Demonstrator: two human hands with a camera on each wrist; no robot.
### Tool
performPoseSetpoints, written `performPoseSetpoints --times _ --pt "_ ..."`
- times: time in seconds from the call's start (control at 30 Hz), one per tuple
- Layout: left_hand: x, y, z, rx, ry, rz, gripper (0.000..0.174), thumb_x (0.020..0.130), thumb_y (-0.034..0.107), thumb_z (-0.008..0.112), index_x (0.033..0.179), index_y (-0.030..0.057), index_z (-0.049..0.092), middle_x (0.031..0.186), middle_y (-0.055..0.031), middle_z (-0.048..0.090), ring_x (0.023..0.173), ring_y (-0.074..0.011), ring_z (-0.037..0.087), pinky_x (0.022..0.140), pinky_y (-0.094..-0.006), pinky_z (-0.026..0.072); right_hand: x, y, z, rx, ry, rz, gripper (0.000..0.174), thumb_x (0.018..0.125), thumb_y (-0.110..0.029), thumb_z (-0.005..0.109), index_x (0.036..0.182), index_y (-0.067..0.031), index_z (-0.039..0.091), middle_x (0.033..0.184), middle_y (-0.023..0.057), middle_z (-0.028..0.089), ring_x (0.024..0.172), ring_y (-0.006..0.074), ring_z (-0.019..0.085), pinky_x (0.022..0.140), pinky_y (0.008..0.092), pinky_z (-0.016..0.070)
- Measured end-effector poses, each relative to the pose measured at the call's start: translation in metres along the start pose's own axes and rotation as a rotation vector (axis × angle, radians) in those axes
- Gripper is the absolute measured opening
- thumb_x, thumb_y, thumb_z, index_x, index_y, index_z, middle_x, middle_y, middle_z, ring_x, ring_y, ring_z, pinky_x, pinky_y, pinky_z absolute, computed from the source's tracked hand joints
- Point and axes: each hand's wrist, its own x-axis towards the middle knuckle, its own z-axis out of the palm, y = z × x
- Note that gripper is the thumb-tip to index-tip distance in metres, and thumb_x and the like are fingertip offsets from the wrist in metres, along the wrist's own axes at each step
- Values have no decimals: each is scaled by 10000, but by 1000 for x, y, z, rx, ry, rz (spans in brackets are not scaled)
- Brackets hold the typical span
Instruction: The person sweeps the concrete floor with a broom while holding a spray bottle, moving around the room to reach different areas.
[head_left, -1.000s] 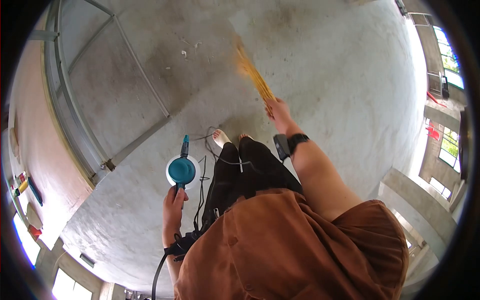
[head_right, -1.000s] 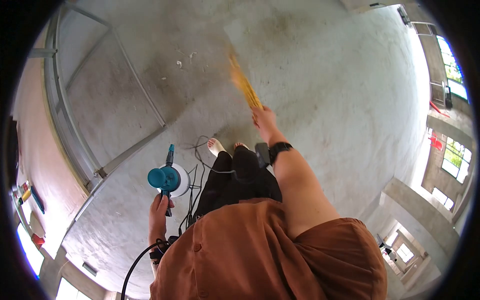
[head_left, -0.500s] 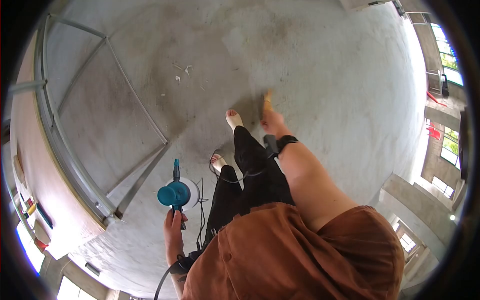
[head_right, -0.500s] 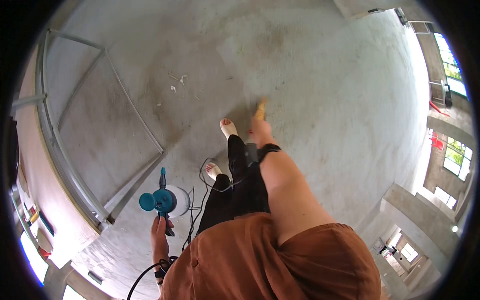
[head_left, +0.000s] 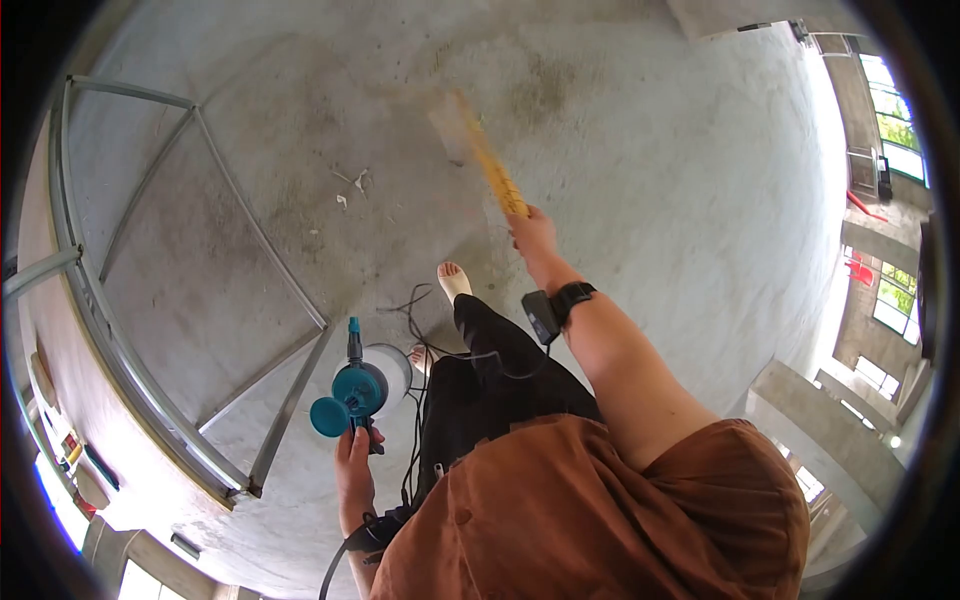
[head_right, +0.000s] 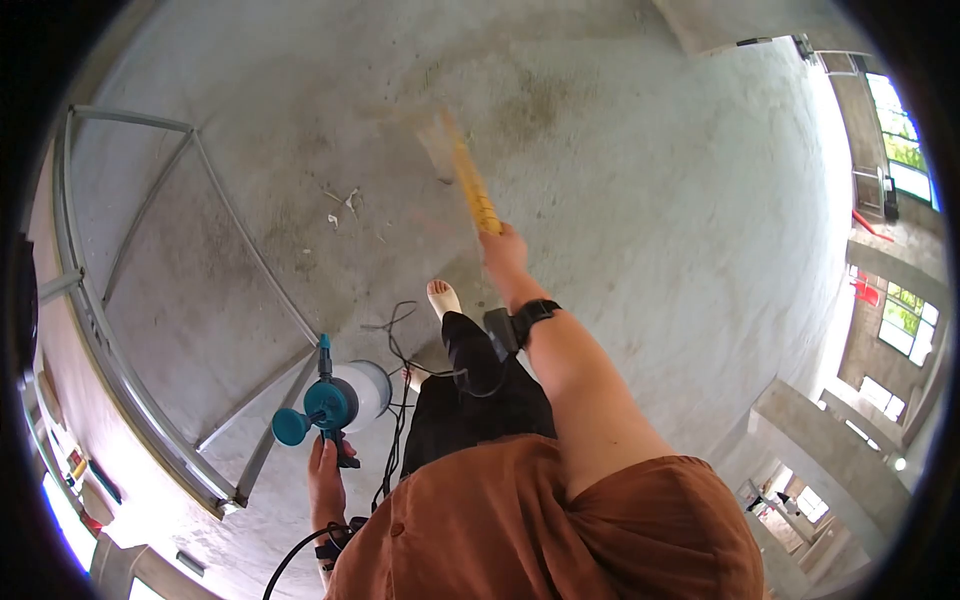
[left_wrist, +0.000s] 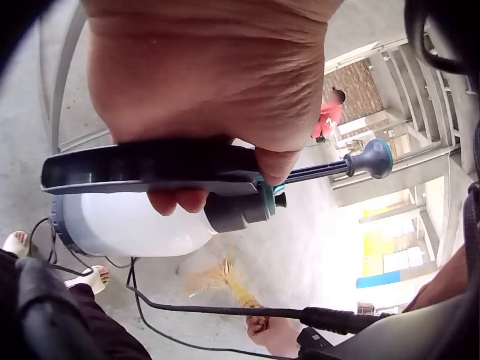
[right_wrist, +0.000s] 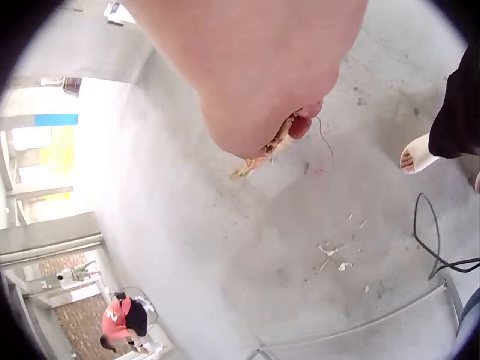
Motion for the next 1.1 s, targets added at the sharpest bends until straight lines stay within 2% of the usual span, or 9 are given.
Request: performPoseSetpoints --times 0.07,0.2,0.27,0.3,0.37,0.43,0.63,0.8,1.1 --pt "5 7 4 -26 -11 5 283 932 288 430 988 37 548 785 -28 551 738 -119 507 701 -266 406 22 20 -20 -99 157 31 307 767 -234 588 992 -26 605 674 91 606 542 206 586 505 338 448" --pt "11 19 12 -36 -21 -11 285 928 295 440 988 38 548 786 -25 550 751 -115 502 711 -264 395 73 12 -59 -185 129 217 179 791 -174 585 886 -23 589 671 51 556 563 159 562 468 304 434" --pt "15 21 12 -8 -17 -17 281 927 291 440 986 39 547 785 -25 549 751 -113 499 709 -261 390 106 17 -68 -1128 -146 -432 160 786 -157 597 853 -13 576 672 51 560 612 181 590 495 332 456" --pt "16 18 10 35 -15 -18 279 928 291 439 978 40 549 780 -22 548 743 -110 495 701 -256 384 124 18 -57 -1127 -147 -428 160 786 -157 597 853 -13 576 672 51 560 612 181 590 495 332 456" --pt "18 22 12 78 -13 -19 277 928 291 437 970 42 551 775 -19 546 735 -107 490 693 -252 379 147 13 -17 193 58 150 129 789 -141 607 806 -21 563 663 40 551 594 196 577 485 339 451" --pt "17 30 17 93 39 -57 242 908 263 462 878 41 554 778 -9 544 719 -110 438 664 -267 339 115 -45 13 412 53 257 125 790 -154 618 791 -41 562 646 38 536 558 175 554 442 308 415" --pt "16 35 24 51 102 -67 239 898 261 464 832 51 555 749 0 536 695 -107 438 648 -268 343 87 -92 21 404 -315 119 130 799 -151 574 822 -24 571 625 37 500 492 116 478 413 254 372" --pt "21 35 21 108 4 -58 235 899 260 468 881 46 561 742 -1 537 689 -92 445 645 -247 349 36 -47 -15 64 -222 -7 163 810 -184 562 761 -28 561 604 12 503 480 103 482 398 264 341" --pt "30 53 20 279 -190 76 248 879 256 513 821 20 563 708 -35 555 692 -131 497 655 -272 390 -48 58 -123 36 -105 315 220 775 -243 598 707 -35 573 547 51 532 415 132 489 357 266 342"
